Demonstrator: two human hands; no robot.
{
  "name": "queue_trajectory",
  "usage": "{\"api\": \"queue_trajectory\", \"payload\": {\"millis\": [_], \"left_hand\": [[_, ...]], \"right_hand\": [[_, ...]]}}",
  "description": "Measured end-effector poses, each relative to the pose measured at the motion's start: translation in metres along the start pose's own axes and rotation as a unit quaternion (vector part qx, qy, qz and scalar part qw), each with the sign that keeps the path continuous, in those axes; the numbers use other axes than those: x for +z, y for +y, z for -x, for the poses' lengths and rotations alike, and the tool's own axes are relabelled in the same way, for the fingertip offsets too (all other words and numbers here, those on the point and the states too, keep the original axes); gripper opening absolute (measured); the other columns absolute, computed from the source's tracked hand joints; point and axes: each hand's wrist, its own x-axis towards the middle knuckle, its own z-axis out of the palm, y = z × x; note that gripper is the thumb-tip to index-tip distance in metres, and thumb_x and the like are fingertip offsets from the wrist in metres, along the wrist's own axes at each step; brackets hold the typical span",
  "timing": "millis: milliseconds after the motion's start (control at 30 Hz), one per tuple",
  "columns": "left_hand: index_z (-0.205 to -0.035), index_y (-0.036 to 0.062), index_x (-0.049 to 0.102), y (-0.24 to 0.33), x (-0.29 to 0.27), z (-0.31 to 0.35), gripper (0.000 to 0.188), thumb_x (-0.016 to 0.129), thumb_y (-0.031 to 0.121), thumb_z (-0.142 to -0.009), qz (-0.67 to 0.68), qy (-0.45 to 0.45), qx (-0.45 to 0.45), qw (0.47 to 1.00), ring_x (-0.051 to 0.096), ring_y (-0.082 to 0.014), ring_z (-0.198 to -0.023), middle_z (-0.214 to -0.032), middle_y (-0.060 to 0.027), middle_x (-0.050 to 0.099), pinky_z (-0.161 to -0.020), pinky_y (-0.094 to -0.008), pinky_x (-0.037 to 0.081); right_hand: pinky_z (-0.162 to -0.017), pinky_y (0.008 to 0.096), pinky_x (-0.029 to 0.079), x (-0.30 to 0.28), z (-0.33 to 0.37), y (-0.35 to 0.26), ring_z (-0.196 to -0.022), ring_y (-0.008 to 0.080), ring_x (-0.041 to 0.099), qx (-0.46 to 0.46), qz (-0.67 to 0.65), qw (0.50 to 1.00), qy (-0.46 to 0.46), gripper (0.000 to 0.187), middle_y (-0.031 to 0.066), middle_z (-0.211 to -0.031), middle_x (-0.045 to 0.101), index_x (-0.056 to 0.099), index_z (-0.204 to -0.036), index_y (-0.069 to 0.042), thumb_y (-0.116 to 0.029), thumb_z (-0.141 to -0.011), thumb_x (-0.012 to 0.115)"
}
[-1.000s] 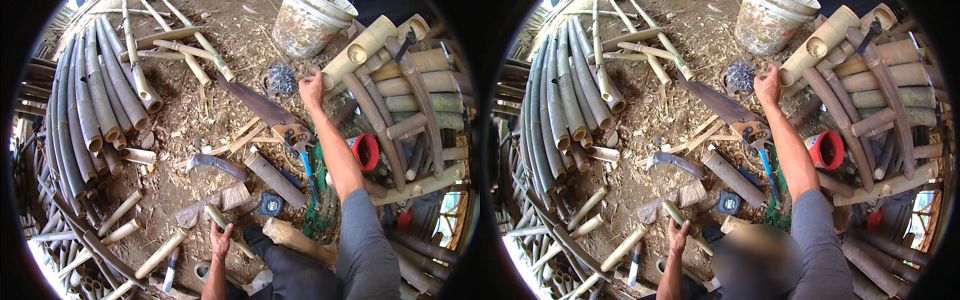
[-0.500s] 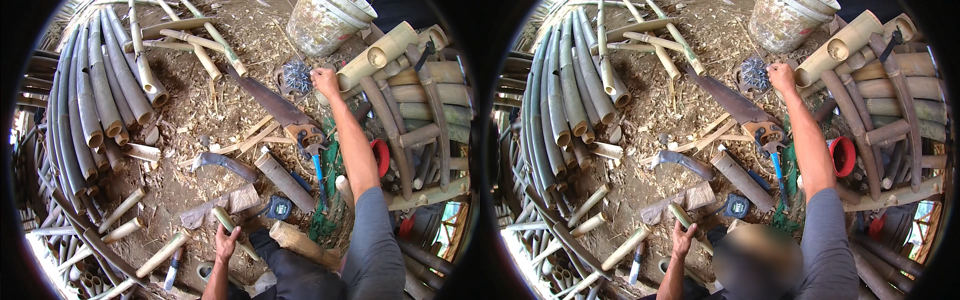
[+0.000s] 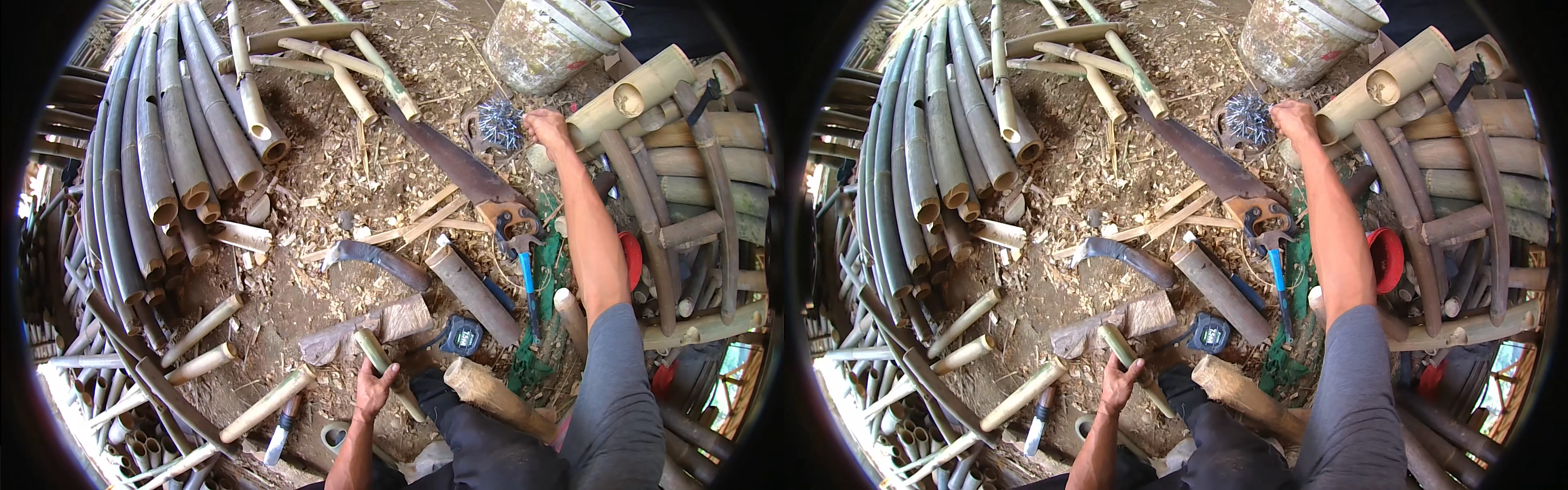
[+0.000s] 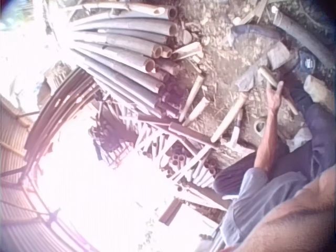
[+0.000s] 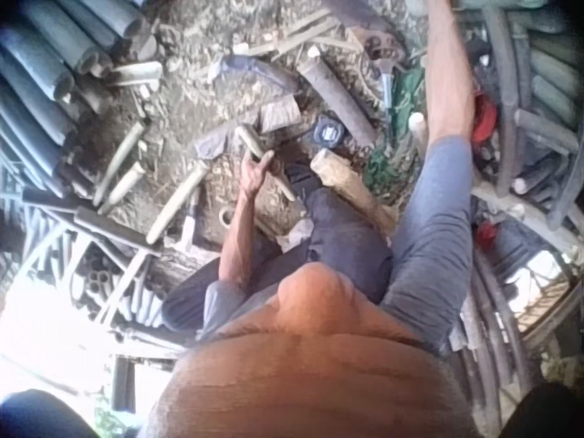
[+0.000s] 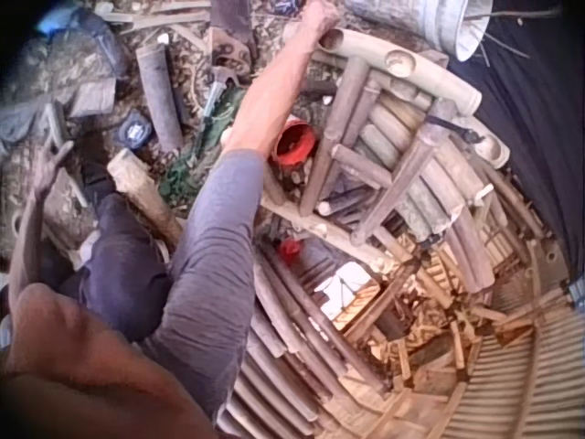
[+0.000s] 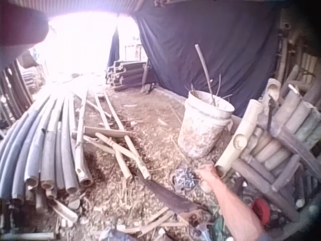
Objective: The person sits on the ground and processes bamboo poles. They use a hammer and a wooden mallet to drive a bamboo piece into a larger pole, then use a knife to trim the edges. The person also uses a wire brush to clean the surface of the bamboo.
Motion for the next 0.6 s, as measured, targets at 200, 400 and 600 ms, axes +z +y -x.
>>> {"api": "queue_trajectory", "payload": {"millis": [200,400,600], "left_hand": [[-0.119,0.0011,0.056,-0.001,-0.005,-0.002,0.044,0.077,0.027,-0.090,-0.012,-0.019,-0.029,0.999,0.058,-0.0146,-0.089,-0.097,-0.0037,0.063,-0.082,-0.0323,0.050],[-0.120,0.0015,0.056,0.008,-0.004,-0.002,0.047,0.078,0.029,-0.089,-0.026,-0.007,-0.035,0.999,0.059,-0.0141,-0.087,-0.095,-0.0038,0.062,-0.079,-0.0321,0.051],[-0.117,0.0007,0.056,-0.002,-0.007,-0.002,0.044,0.078,0.028,-0.090,-0.014,0.002,-0.044,0.999,0.060,-0.0133,-0.084,-0.093,-0.0043,0.064,-0.075,-0.0308,0.051]], "right_hand": [[-0.084,0.0377,0.051,0.013,-0.019,0.010,-0.093,0.0273,0.070,-0.029,0.213,0.977,-0.014,0.037,0.0153,-0.098,0.075,0.075,-0.102,-0.002,-0.033,-0.081,0.078],[-0.088,0.0423,0.052,0.037,-0.041,0.028,-0.100,0.0351,0.069,-0.093,0.381,0.918,0.063,0.030,0.0168,-0.105,0.073,0.077,-0.099,-0.010,-0.037,-0.088,0.070],[-0.088,0.0426,0.051,0.022,-0.033,0.004,-0.100,0.0369,0.069,-0.118,0.312,0.936,0.112,0.031,0.0180,-0.103,0.073,0.077,-0.100,-0.010,-0.036,-0.090,0.064]]}}
